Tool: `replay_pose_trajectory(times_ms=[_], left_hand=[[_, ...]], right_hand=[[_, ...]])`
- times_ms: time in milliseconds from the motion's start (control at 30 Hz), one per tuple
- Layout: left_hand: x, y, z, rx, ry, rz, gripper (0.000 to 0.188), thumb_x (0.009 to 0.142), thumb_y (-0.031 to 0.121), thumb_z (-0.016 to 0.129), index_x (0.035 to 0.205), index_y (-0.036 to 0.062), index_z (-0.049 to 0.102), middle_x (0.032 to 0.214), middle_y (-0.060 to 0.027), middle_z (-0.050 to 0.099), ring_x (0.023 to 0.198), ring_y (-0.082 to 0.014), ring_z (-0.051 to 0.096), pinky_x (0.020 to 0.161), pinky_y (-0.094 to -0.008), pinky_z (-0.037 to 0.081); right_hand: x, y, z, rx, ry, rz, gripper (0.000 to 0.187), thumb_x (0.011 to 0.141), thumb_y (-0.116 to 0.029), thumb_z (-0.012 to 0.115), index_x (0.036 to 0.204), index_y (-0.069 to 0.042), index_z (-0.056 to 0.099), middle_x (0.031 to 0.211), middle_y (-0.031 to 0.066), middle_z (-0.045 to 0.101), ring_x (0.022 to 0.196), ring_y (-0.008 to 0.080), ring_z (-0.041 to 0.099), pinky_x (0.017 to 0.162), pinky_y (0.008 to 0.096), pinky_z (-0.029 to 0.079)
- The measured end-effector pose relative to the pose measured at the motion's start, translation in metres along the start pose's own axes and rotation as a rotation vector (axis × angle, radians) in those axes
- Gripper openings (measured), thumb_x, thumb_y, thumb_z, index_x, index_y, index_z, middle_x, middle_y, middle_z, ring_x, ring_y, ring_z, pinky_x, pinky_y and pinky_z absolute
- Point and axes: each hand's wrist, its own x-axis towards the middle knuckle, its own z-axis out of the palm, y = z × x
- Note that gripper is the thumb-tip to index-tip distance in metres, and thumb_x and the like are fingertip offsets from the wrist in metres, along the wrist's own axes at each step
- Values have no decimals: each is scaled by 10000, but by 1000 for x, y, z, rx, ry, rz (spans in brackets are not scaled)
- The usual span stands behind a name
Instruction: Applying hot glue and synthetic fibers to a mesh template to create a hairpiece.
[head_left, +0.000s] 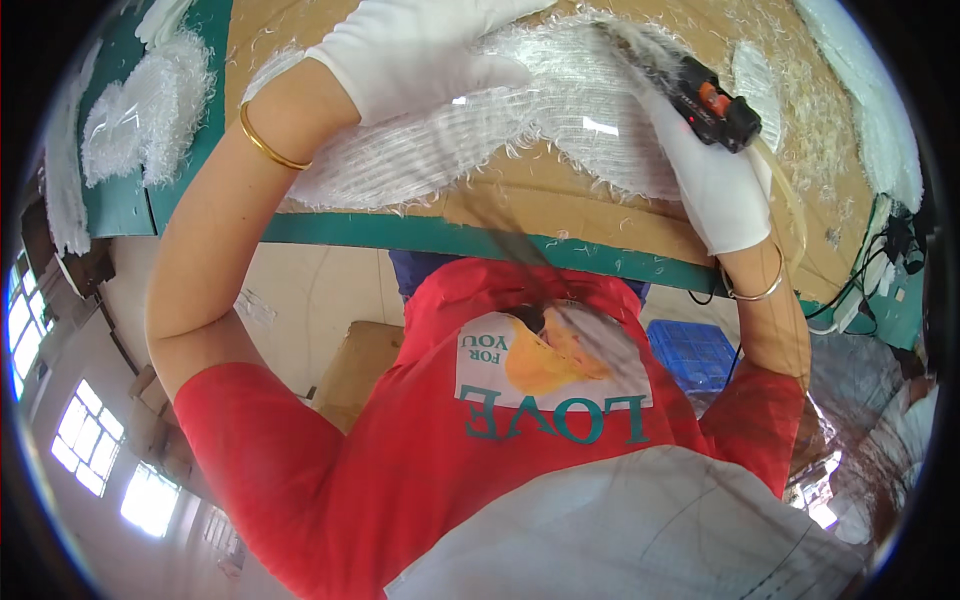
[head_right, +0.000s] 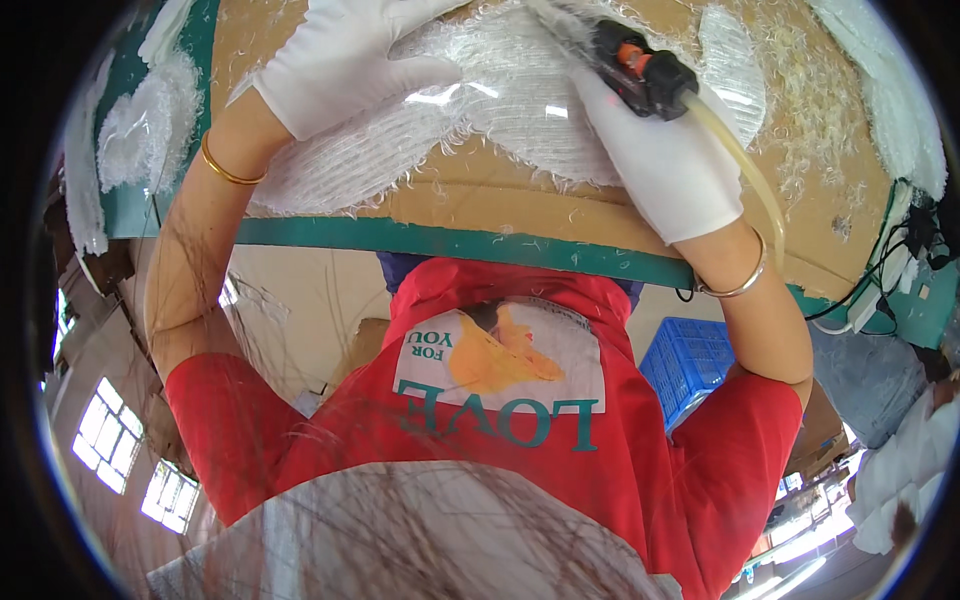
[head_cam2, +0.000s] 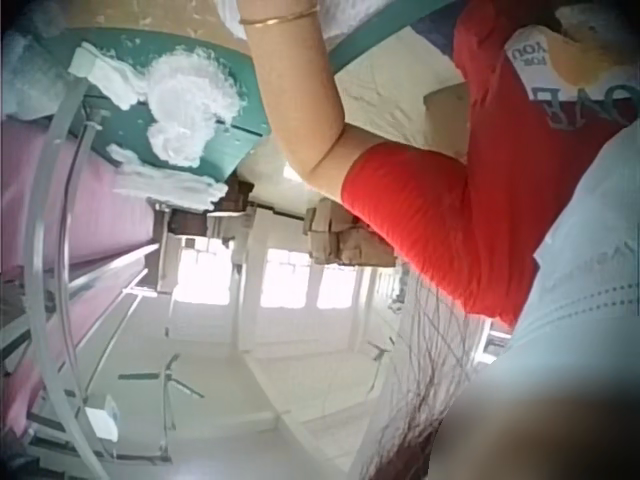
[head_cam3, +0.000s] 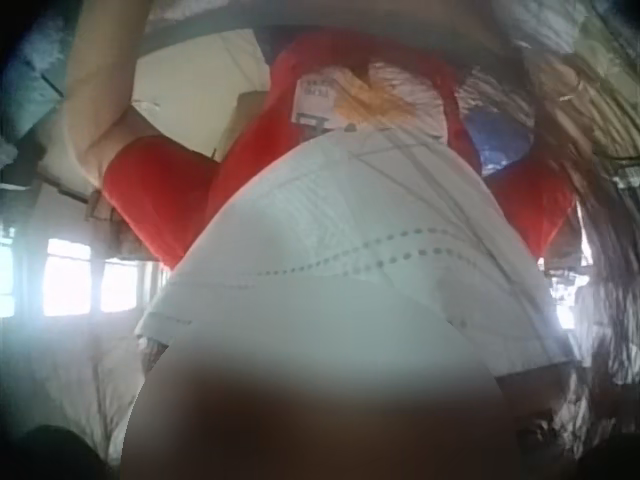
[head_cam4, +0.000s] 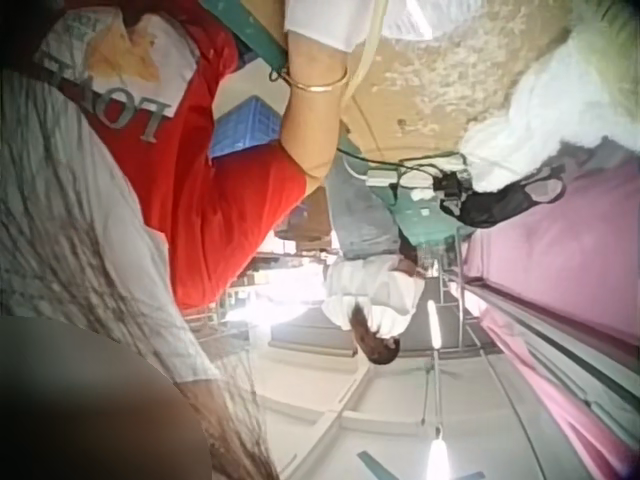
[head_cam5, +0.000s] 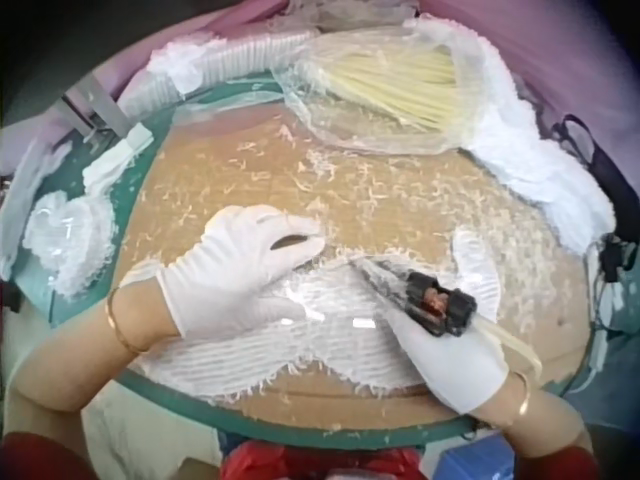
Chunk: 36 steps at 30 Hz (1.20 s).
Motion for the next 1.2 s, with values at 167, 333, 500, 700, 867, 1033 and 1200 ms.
replay_pose_trajectory(times_ms=[167,333,500,700,867,1033,1200], left_hand=[[13,15,-12,234,-295,-154,648,776,360,816,1301,26,637,1331,-153,609,1195,-359,577,1016,-464,442],[-8,-5,8,-26,21,-15,653,809,397,794,1321,27,628,1347,-157,602,1221,-362,563,1039,-468,422],[-1,10,-6,108,-190,-140,658,817,405,787,1330,26,623,1356,-158,596,1230,-360,558,1052,-472,415],[-2,6,0,113,-128,-83,665,806,386,793,1336,24,619,1350,-164,594,1226,-364,559,1049,-472,421],[19,23,-13,128,-273,-228,688,776,365,816,1335,17,619,1355,-180,590,1235,-373,557,1062,-462,425],[17,27,-12,160,-295,-301,743,741,355,841,1347,-2,603,1394,-203,568,1285,-389,535,1101,-469,415],[-16,2,18,-106,132,-93,733,744,348,842,1345,0,609,1396,-212,564,1290,-400,527,1098,-477,415]], right_hand=[[-1,-18,-12,41,-77,45,383,1014,-99,565,1364,-222,658,1259,97,697,1119,277,680,978,319,515],[-7,-1,-4,143,47,-40,307,1002,-211,629,1302,-240,688,1136,71,715,955,273,674,850,342,531],[-9,12,-4,77,163,-200,282,990,-224,648,1265,-232,709,1111,75,718,917,269,671,832,344,532],[-9,23,-2,-153,286,-399,249,988,-222,646,1223,-212,728,1053,94,718,854,269,670,792,347,533],[-3,18,0,106,181,-172,251,1000,-235,625,1233,-237,718,1031,82,714,837,275,671,757,355,530],[6,2,-8,95,-5,101,261,1025,-223,585,1265,-227,690,1048,96,714,862,303,671,796,374,533],[8,-3,-3,260,-12,35,240,1035,-254,589,1235,-204,712,1069,107,717,897,271,678,846,354,525]])
